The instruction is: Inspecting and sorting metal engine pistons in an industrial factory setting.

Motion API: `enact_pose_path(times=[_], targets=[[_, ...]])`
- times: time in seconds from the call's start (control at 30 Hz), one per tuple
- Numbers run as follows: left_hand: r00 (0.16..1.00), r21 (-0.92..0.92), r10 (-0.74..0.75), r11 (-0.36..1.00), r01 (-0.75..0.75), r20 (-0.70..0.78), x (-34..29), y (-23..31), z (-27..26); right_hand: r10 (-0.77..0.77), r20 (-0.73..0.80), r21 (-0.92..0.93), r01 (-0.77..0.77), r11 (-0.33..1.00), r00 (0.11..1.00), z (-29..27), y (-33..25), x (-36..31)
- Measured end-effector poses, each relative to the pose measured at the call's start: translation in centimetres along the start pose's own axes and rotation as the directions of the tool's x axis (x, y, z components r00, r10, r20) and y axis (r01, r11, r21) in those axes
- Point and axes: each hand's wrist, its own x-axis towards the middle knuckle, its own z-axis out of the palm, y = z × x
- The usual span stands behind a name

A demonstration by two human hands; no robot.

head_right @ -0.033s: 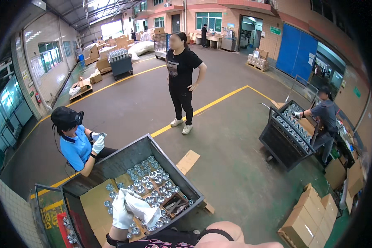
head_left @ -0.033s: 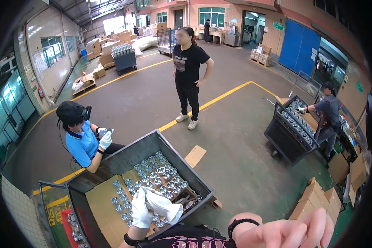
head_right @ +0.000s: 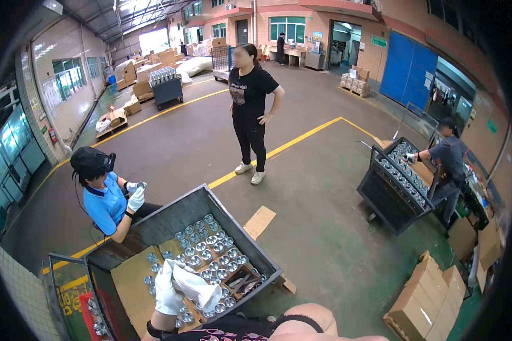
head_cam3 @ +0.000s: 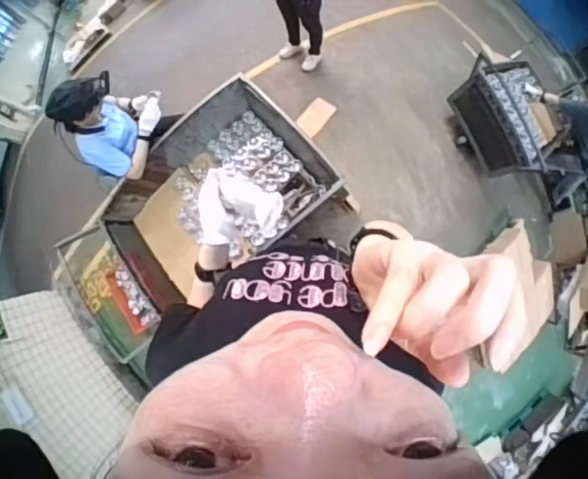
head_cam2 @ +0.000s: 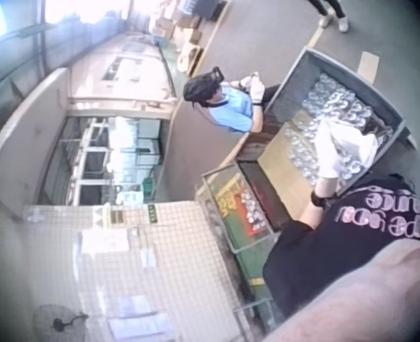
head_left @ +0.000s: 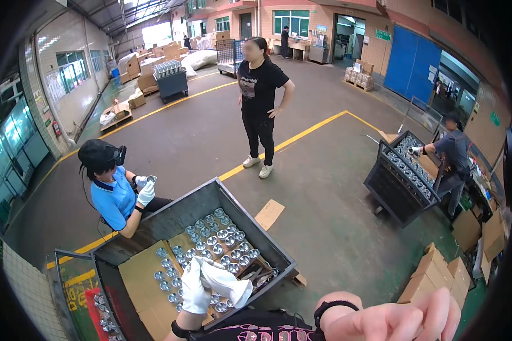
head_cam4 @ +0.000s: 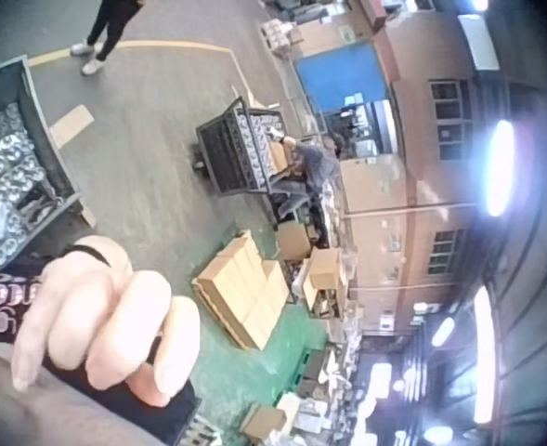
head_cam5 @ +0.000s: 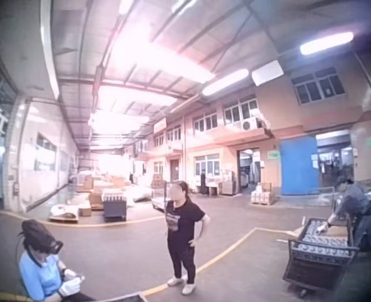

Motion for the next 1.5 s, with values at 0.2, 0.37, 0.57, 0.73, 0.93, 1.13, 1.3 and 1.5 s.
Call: enact_pose_path(times=[0.2,0.37,0.57,0.73,0.93,1.13,1.3,1.5], targets=[[1.0,0.036,0.02,0.999,-0.019,-0.006,0.0,0.2,-0.7,0.0,0.058,0.024,-0.001,1.0,0.998,-0.3,0.2,0.2],[1.0,-0.025,0.012,1.0,-0.012,-0.026,0.5,-0.2,-0.8,0.001,0.09,0.042,-0.004,0.999,0.996,-0.6,0.3,0.2],[1.0,-0.007,-0.003,1.0,0.003,-0.025,0.2,-0.1,-1.0,-0.016,0.062,0.032,0.014,0.999,0.998,-0.3,0.3,0.0],[1.0,0.023,0.014,1.0,-0.013,-0.027,0.2,-0.2,-0.9,-0.017,0.042,0.036,0.016,0.999,0.999,-0.5,0.4,-0.3],[0.997,-0.005,-0.006,1.0,0.006,-0.081,0.0,0.3,0.2,-0.024,0.025,0.045,0.023,0.999,0.999,-0.1,0.5,-0.1],[0.997,-0.016,-0.021,1.0,0.02,-0.069,0.2,-0.1,-0.4,0.002,0.036,0.062,-0.005,0.998,0.999,-0.3,0.4,0.1],[1.0,0.038,0.008,0.999,-0.007,-0.024,0.2,-0.2,-0.9,-0.005,0.041,0.066,0.002,0.998,0.999,-0.5,0.6,0.0],[0.998,-0.001,-0.01,1.0,0.01,-0.059,0.1,0.3,0.0,-0.009,0.006,0.055,0.009,0.998,1.0,-0.5,0.9,0.1]])
